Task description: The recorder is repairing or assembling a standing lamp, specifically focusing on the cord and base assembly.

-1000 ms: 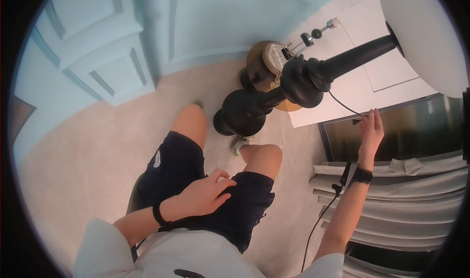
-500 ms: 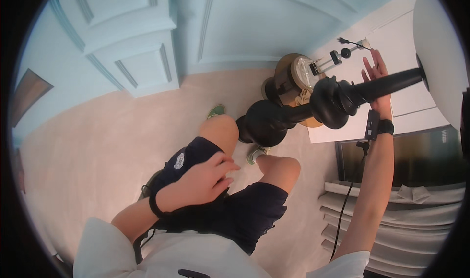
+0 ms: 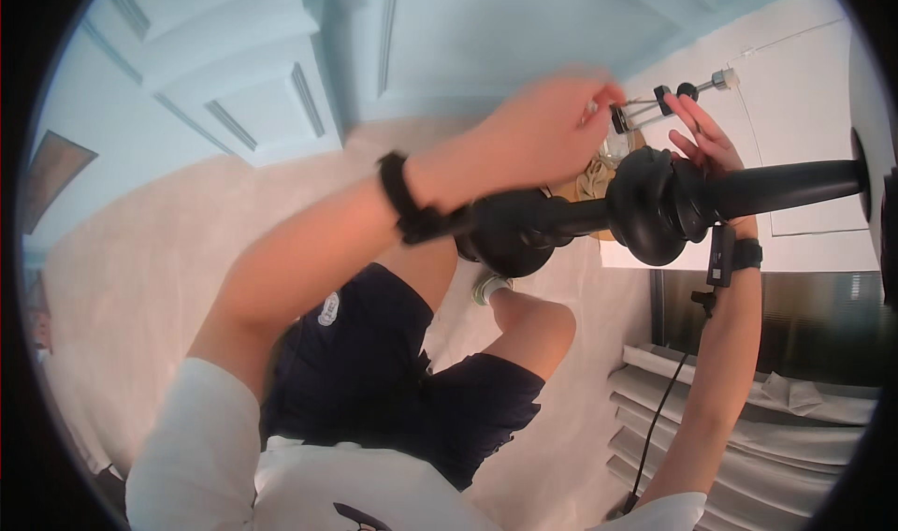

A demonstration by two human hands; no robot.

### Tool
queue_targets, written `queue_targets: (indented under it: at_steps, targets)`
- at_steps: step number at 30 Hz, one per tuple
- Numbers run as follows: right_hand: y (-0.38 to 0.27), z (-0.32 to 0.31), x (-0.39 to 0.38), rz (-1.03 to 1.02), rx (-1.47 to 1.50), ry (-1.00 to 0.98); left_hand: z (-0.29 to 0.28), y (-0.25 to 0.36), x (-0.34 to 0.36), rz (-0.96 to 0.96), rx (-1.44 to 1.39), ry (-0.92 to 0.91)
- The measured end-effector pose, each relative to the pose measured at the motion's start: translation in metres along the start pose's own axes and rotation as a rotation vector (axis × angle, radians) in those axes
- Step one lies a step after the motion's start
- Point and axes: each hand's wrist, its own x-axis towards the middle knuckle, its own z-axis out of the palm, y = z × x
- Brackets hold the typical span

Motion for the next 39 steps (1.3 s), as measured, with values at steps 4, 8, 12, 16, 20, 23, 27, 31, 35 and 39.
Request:
queue_targets:
  at_steps: [4, 8, 12, 16, 20, 23, 27, 31, 35, 39]
  targets:
    - [0.009, 0.008, 0.011, 0.031, -0.021, 0.011, 0.037, -0.041, 0.053, 0.067, 0.062, 0.021]
    - [0.013, 0.01, 0.01, 0.025, -0.018, 0.093, 0.072, -0.062, 0.086, 0.315, 0.208, 0.102]
    - [0.018, 0.005, 0.005, 0.016, -0.019, 0.116, 0.08, -0.048, 0.106, 0.052, 0.015, -0.256]
    - [0.019, -0.005, 0.007, 0.027, -0.017, 0.137, 0.087, -0.063, 0.106, 0.061, -0.106, -0.322]
    - [0.029, 0.008, -0.006, -0.114, -0.23, 0.215, 0.058, -0.073, 0.094, 0.029, 0.007, -0.199]
    - [0.037, 0.01, -0.028, -0.17, 0.205, 0.312, 0.018, -0.043, 0.075, 0.008, 0.129, -0.098]
    - [0.064, 0.032, -0.051, -0.385, 0.094, 0.529, -0.015, -0.006, 0.047, 0.048, 0.235, -0.068]
    - [0.074, 0.07, -0.056, -0.559, 0.02, 0.737, -0.03, 0.016, 0.004, 0.067, 0.226, -0.064]
    - [0.09, 0.058, -0.066, -0.664, -0.23, 0.735, -0.016, 0.041, -0.049, -0.048, 0.126, -0.113]
    - [0.088, 0.063, -0.064, -0.63, -0.361, 0.788, 0.01, 0.045, -0.097, -0.099, 0.02, -0.157]
